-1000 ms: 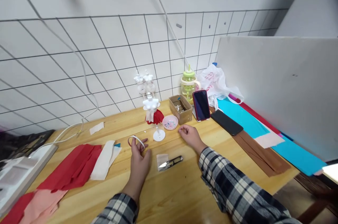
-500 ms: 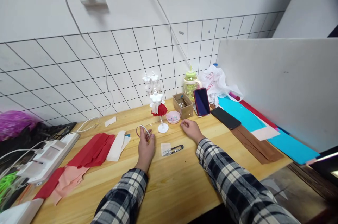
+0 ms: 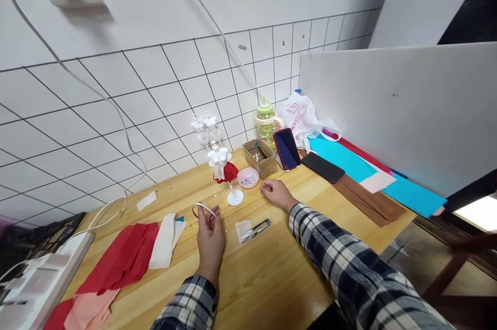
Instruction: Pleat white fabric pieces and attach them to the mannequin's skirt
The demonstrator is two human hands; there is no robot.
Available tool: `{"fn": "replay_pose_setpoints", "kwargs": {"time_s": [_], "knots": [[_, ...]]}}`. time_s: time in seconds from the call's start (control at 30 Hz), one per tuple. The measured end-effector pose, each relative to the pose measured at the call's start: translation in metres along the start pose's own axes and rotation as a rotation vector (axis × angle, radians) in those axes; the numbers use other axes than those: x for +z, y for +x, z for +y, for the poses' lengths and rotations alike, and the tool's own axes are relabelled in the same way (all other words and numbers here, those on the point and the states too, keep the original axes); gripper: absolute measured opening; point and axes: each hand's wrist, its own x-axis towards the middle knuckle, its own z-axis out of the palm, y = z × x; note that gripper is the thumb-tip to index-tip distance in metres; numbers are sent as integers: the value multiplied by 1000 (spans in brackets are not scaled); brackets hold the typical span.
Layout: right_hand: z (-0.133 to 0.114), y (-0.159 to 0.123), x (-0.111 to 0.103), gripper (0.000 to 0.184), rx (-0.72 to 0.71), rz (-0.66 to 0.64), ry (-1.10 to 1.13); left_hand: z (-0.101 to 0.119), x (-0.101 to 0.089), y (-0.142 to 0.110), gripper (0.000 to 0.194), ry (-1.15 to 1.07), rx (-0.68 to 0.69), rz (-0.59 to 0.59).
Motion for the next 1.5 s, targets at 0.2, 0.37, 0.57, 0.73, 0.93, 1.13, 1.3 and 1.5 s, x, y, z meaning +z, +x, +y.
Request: {"fn": "replay_pose_setpoints", "kwargs": {"time_s": [0.2,0.37,0.57,0.73,0.93,1.13,1.3,1.5], "knots": [[0,-1,1,15,-18,-11,-34,-3,2,-5,71,159,108,-57],[0,-2,1,14,-27,-1,-65,-3,2,-6,71,194,164,-42],[-8,-7,0,15,-10,-34,-105,-6,5,-6,73,262,225,-49],[-13,-15,-7,12,-17,-114,-136,-7,10,-4,71,399,300,-14],[-5,-8,-19,19,-12,-198,-129,-3,20,-5,65,628,455,23],[-7,-3,-16,20,-50,-252,-143,4,22,-12,59,749,570,4],[-7,-4,-18,22,-77,-229,-107,6,21,-12,59,766,598,25],[-4,-12,-21,22,-105,-81,-7,10,18,-17,62,708,663,32]]}}
